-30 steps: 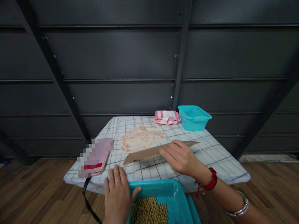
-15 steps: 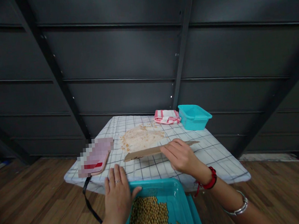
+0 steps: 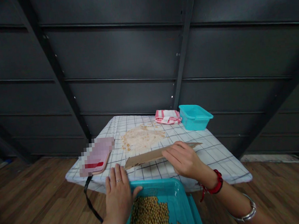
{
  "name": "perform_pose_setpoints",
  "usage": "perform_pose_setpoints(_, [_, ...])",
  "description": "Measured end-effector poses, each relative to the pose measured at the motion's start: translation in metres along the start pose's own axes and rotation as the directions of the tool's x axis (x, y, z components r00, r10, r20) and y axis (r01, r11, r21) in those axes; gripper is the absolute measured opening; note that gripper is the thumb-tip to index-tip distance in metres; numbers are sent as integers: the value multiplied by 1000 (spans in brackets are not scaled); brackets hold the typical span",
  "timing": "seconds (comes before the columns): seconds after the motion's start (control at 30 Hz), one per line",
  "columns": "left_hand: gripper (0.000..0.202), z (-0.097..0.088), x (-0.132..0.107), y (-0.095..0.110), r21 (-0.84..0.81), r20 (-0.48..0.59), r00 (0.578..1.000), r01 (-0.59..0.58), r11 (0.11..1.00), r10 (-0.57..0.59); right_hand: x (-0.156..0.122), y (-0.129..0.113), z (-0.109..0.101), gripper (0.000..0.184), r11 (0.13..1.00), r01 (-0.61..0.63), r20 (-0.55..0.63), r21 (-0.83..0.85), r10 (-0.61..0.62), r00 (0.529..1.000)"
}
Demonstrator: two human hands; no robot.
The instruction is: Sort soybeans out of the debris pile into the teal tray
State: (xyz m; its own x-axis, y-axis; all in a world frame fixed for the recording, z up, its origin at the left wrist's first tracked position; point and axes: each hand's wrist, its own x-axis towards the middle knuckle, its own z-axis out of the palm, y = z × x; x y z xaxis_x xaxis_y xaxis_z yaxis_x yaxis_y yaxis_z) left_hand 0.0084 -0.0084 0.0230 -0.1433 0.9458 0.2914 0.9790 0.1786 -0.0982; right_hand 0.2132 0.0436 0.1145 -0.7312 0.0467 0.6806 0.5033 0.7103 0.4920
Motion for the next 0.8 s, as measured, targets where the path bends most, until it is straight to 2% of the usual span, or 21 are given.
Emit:
perform_pose_setpoints(0.47, [77, 5, 1, -2, 19, -32, 999, -12, 1000, 13, -7, 1, -8, 32, 998, -10, 16, 66, 9, 1000])
perform_pose_setpoints(0.8, [82, -2, 2, -2, -30, 50, 999, 13, 999, -12, -17, 11, -7, 34, 994, -44, 0, 101, 44, 999])
